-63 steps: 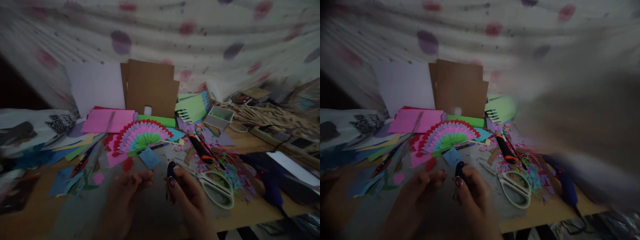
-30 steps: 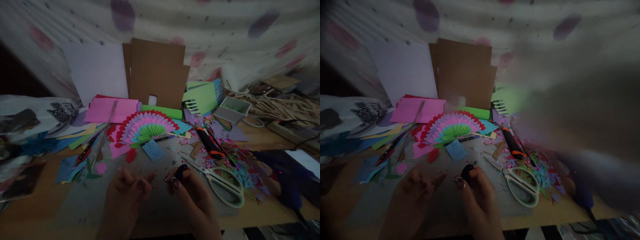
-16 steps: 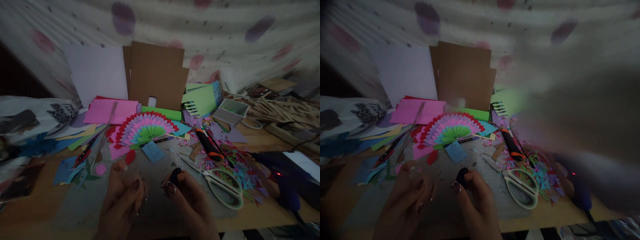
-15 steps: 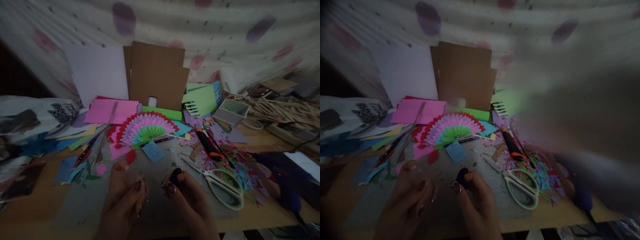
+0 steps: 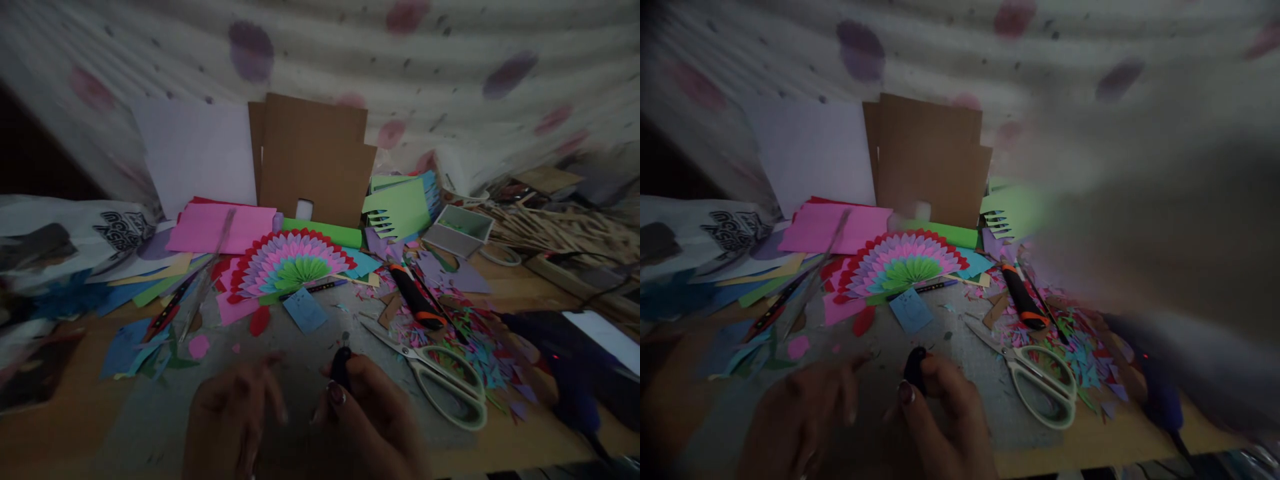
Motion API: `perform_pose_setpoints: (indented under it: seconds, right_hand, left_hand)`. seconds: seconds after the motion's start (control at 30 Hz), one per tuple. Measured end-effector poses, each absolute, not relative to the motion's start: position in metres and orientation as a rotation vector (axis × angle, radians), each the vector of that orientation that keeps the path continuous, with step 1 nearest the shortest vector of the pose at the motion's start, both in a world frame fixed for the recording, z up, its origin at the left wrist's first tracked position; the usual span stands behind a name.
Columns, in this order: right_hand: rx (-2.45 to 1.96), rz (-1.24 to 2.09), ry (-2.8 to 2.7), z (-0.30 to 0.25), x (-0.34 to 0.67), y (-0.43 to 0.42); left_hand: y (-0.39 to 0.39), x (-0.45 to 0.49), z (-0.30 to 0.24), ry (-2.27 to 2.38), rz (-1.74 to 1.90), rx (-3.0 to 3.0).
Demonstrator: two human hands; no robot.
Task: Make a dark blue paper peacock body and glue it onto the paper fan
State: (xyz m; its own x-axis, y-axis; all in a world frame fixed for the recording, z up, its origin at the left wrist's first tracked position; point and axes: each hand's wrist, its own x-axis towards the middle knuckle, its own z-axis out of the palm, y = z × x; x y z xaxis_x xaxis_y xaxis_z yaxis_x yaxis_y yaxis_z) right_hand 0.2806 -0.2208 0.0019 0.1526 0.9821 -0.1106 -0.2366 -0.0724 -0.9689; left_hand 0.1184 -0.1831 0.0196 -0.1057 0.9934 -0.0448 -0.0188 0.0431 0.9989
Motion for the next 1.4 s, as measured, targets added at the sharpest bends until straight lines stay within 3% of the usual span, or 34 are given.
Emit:
perform_pose_setpoints:
  seconds: [0.37,0.47,0.6,1.0,1.4]
  right_hand:
    - [-1.229,1.181,-0.946,-0.007,0.283,-0.232]
    - [-1.266,1.095,-0.958,-0.003,0.282,-0.233]
    - [-1.275,1.166,-0.993,0.001,0.277,-0.232]
    - [-1.306,1.269,-1.128,0.015,0.271,-0.226]
    - [-1.284,1.185,-1.262,0.018,0.270,-0.217]
  left_hand:
    - [-0.186,0.127,0.037,1.626,1.294,1.014]
    - [-0.185,0.129,0.038,1.502,1.383,1.052]
    - [-0.188,0.133,0.040,1.397,1.230,1.005]
    - [-0.191,0.147,0.026,0.953,1.067,0.265]
    - [-0.186,0.157,0.035,1.101,1.039,0.241]
